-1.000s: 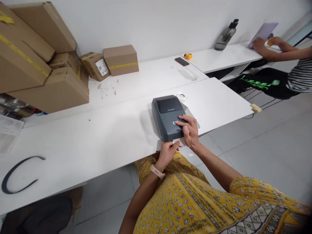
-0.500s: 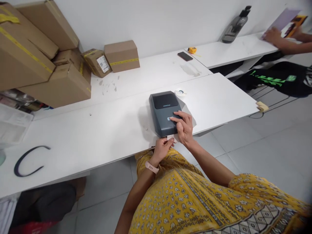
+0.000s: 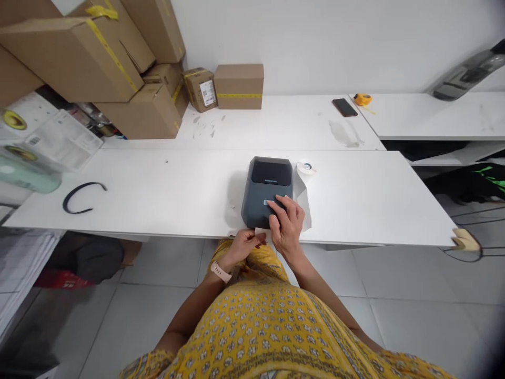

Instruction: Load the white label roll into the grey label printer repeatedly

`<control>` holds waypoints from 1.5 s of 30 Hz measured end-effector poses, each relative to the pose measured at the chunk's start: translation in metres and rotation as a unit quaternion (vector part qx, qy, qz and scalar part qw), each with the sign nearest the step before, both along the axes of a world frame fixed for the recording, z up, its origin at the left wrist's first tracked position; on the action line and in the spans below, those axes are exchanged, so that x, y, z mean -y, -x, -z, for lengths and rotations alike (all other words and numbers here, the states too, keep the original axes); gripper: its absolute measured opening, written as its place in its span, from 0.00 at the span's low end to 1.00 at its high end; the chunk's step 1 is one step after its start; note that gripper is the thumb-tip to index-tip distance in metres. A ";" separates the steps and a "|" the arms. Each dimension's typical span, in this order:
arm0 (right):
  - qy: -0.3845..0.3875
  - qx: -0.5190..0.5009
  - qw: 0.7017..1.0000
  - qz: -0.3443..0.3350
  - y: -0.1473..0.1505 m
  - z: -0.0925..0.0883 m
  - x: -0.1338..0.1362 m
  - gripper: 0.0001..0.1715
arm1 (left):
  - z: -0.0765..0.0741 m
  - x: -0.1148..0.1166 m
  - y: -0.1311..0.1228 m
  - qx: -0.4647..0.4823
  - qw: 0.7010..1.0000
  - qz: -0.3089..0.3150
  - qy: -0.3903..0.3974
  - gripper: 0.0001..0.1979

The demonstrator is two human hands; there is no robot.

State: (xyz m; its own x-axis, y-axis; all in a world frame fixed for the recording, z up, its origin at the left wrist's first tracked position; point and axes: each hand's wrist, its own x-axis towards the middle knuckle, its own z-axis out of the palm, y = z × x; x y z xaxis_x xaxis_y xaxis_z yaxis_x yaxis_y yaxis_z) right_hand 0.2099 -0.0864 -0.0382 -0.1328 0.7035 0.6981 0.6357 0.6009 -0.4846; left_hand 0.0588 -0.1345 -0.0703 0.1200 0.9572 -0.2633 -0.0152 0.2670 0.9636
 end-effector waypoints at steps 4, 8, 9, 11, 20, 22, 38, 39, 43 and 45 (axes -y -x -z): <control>0.028 -0.061 0.996 -0.051 -0.008 -0.006 0.003 0.27 | -0.003 0.003 0.001 -0.023 1.000 -0.008 0.001 0.30; 0.006 -0.042 0.998 -0.054 -0.010 -0.013 0.002 0.23 | -0.003 0.005 0.005 -0.035 0.999 0.003 0.009 0.30; 0.001 -0.030 0.998 -0.047 -0.009 -0.015 0.001 0.22 | -0.004 0.005 0.006 -0.037 0.999 0.007 0.009 0.30; 0.000 -0.030 0.999 -0.030 -0.006 -0.019 -0.001 0.23 | -0.005 0.006 0.009 -0.041 0.999 0.017 0.008 0.30; -0.015 -0.146 0.988 -0.053 -0.006 -0.047 -0.020 0.28 | -0.009 0.006 0.018 -0.026 0.998 0.062 -0.007 0.28; -0.037 -0.162 0.983 -0.079 -0.005 -0.059 -0.038 0.30 | -0.011 0.006 0.020 -0.025 0.997 0.071 -0.015 0.27; -0.084 -0.094 0.989 -0.081 0.004 -0.144 -0.231 0.44 | -0.036 0.005 0.053 -0.005 0.998 0.026 -0.063 0.26; -0.094 -0.101 0.987 -0.081 0.002 -0.146 -0.232 0.45 | -0.034 0.005 0.056 0.000 0.998 0.012 -0.067 0.25; -0.145 -0.147 0.978 -0.008 -0.003 -0.143 -0.196 0.30 | -0.032 -0.003 0.065 -0.012 0.995 -0.052 -0.088 0.24; -0.155 -0.170 0.973 0.035 -0.009 -0.126 -0.164 0.23 | -0.034 -0.011 0.071 -0.031 0.989 -0.101 -0.103 0.23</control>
